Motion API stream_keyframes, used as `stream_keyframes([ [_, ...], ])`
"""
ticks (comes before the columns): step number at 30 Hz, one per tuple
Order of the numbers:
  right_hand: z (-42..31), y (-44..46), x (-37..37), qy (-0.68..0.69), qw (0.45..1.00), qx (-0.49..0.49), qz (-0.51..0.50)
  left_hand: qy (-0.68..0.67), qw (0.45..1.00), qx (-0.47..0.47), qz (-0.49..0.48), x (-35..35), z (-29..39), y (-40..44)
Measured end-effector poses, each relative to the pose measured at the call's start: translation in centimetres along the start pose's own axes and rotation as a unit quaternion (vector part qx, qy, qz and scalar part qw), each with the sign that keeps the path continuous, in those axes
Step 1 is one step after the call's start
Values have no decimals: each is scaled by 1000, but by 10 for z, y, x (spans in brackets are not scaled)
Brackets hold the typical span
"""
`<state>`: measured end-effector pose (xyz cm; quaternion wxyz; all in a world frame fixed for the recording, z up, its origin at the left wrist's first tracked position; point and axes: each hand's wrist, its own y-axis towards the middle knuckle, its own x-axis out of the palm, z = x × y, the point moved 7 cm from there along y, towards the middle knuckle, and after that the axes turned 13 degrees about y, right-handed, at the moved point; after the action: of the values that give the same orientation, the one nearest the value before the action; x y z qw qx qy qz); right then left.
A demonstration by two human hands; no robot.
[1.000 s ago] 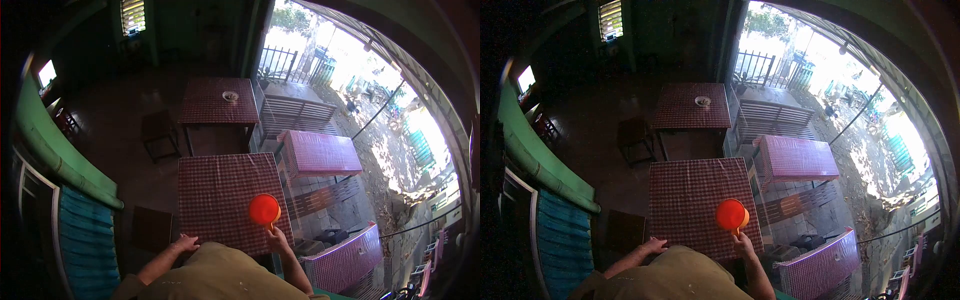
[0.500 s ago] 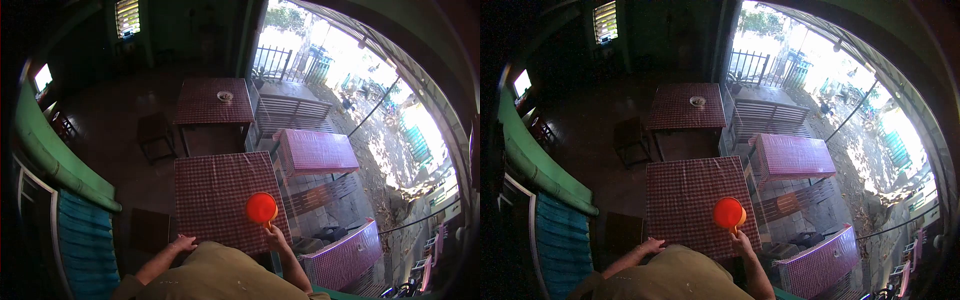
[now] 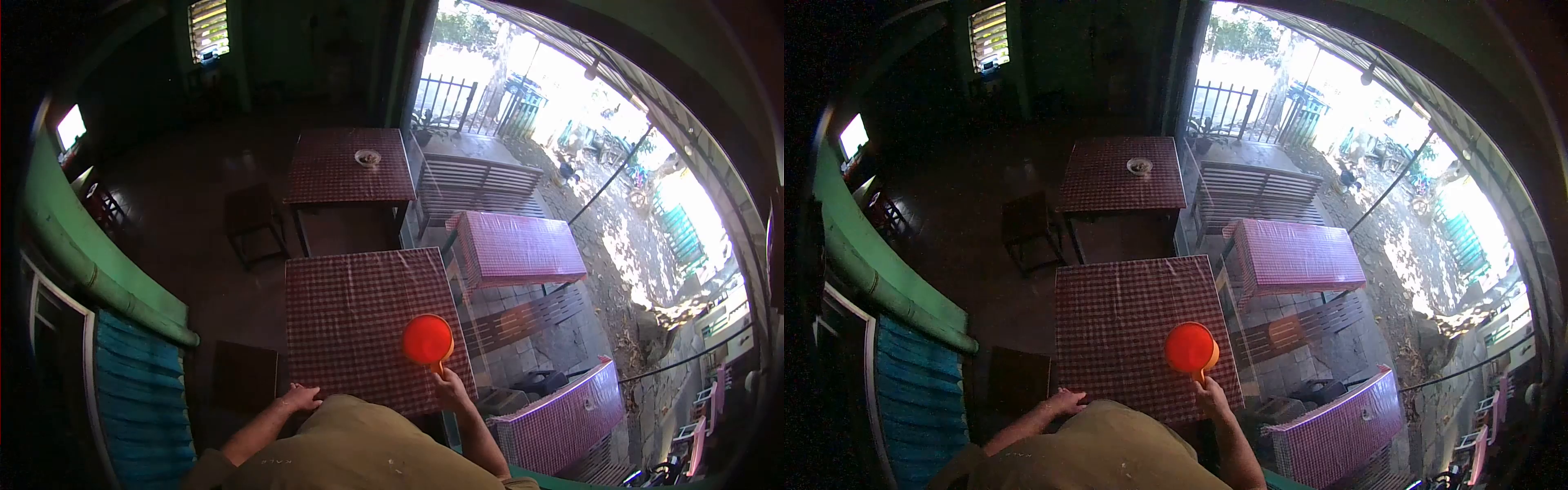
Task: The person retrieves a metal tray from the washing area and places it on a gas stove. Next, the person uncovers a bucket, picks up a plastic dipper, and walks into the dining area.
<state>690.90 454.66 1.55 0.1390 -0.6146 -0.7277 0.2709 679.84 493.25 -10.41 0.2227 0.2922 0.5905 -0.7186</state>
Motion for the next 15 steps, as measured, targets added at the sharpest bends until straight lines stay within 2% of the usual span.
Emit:
stream_keyframes([
  [5, -3, -2, 1, 14, 1000, -5, -5, -8, 1000, -3, 9, 3, -1, 2],
  [7, -8, -10, 7, 68, 997, 21, -23, -10, 1000, 1, 15, -1, 0, -3],
  [10, -8, -1, 4, -11, 999, -32, -2, -7, 1000, 1, 10, -5, 2, -6],
  [15, -10, -5, 4, 21, 1000, -9, -13, -16, 1000, -8, 10, -6, 4, -7],
])
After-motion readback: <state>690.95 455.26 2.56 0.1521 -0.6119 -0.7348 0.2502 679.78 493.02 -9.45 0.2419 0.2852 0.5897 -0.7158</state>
